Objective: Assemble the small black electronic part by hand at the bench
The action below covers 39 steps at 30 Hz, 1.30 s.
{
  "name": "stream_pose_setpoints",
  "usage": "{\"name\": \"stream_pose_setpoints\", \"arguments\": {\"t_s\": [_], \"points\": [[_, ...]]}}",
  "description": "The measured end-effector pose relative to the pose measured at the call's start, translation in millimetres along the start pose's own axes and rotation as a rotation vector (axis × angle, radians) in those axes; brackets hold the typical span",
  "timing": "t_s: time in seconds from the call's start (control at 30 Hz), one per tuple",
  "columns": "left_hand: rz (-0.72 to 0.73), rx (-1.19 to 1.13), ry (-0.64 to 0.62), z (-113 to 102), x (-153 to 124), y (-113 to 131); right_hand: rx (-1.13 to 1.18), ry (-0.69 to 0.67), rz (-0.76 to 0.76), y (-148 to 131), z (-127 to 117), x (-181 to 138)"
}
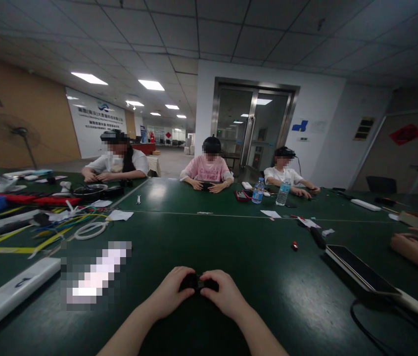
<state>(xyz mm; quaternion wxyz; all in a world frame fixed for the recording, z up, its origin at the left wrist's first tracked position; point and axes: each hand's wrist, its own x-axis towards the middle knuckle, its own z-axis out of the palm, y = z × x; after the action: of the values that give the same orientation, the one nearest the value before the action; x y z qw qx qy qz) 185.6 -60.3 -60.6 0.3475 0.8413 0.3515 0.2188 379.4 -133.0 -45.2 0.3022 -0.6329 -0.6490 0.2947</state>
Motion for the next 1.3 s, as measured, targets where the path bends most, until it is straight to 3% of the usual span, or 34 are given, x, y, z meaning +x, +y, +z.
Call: {"name": "stream_pose_setpoints", "arguments": {"t_s": [0.37, 0.67, 1.3], "points": [[-0.024, -0.002, -0.044, -8.9, -0.3, 9.1, -0.072, 0.007, -0.043, -3.4, 1.4, 1.5], [0.044, 0.047, -0.023, -2.7, 1.3, -4.8, -0.044, 0.03, -0.038, -8.6, 1.6, 0.9], [0.066, 0.105, -0.002, -2.8, 1.4, 3.7, -0.055, 0.042, -0.098, -3.3, 3.7, 4.3]]}}
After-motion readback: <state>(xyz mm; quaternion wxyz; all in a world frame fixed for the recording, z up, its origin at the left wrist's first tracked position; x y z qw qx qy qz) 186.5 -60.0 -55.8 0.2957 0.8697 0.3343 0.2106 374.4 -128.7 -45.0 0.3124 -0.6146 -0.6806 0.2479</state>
